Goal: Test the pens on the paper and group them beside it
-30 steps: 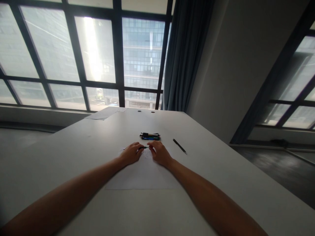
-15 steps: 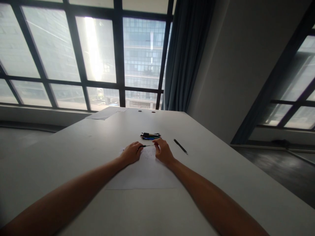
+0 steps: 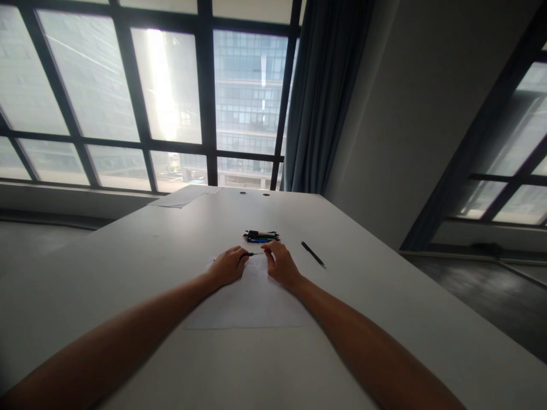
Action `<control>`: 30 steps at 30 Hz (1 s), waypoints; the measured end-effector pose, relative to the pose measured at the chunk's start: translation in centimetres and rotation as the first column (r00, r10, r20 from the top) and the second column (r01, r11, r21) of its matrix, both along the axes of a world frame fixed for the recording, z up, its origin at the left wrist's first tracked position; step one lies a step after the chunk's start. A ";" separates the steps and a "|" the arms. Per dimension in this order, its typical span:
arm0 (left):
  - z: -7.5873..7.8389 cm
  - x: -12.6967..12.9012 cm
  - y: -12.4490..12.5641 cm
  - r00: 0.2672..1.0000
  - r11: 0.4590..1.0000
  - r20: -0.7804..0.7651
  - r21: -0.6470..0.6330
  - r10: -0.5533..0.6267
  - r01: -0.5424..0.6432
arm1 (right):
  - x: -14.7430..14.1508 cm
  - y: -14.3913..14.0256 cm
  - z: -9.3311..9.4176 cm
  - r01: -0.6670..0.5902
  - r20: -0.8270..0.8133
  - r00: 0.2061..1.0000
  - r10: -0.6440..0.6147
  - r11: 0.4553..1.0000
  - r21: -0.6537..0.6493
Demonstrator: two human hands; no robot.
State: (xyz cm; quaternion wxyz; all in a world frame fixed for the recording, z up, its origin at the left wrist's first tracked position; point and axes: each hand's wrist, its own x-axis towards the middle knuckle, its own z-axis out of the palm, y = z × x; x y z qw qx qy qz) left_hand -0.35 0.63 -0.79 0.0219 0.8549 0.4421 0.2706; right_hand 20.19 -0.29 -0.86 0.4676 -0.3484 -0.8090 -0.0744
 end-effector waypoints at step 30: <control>0.1 0.0 -0.1 0.998 0.998 -0.002 0.016 -0.067 0.067 | -0.2 -0.5 0.5 -0.097 -0.001 0.995 0.097 0.994 -0.058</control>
